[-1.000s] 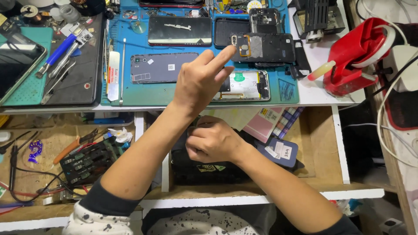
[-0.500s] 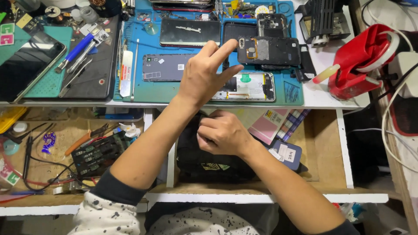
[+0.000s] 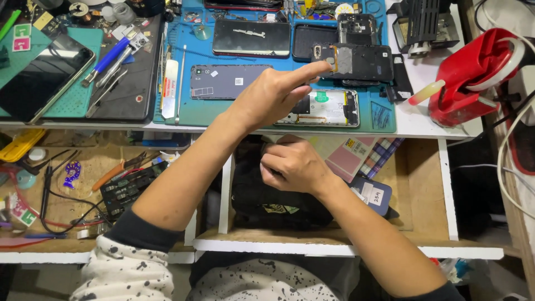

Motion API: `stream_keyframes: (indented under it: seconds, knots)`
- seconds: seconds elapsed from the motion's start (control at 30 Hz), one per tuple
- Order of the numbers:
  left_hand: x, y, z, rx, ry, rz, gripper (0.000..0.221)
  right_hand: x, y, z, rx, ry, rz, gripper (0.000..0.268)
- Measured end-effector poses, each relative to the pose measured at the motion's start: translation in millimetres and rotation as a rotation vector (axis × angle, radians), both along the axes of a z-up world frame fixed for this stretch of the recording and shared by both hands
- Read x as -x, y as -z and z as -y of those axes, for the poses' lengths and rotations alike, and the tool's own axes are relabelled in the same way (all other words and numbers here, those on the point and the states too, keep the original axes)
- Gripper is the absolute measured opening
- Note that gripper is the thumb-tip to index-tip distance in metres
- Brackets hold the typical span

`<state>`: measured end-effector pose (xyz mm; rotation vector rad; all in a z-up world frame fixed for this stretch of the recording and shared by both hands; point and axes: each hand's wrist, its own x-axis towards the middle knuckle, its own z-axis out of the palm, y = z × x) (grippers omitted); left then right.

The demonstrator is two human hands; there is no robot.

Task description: The person is repairing a smartphone, which involves assembling internal components like the battery and screen, applying adhesive, and using a screwdriver to secure parts.

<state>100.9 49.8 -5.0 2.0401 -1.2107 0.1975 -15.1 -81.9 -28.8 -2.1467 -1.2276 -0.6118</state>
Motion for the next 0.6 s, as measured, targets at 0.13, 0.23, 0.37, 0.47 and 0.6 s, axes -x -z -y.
stream_keyframes:
  seconds: [0.13, 0.23, 0.37, 0.47, 0.6]
  knots:
    - [3, 3, 5, 0.124, -0.041, 0.120, 0.053, 0, 2, 3, 0.039, 0.001, -0.012, 0.026]
    - [2, 14, 10, 0.093, -0.270, 0.184, 0.050, 0, 5, 2, 0.055, 0.009, -0.034, 0.025]
    - [-2, 25, 15, 0.057, -0.376, 0.315, 0.059, 0, 4, -1, 0.061, -0.007, -0.062, 0.025]
    - [-3, 24, 7, 0.070, -0.286, 0.282, 0.065, -1, 4, -3, 0.046, -0.030, -0.095, 0.026]
    - [-11, 26, -2, 0.245, -0.198, 0.180, 0.063, -5, 28, 0, 0.007, 0.005, -0.080, 0.031]
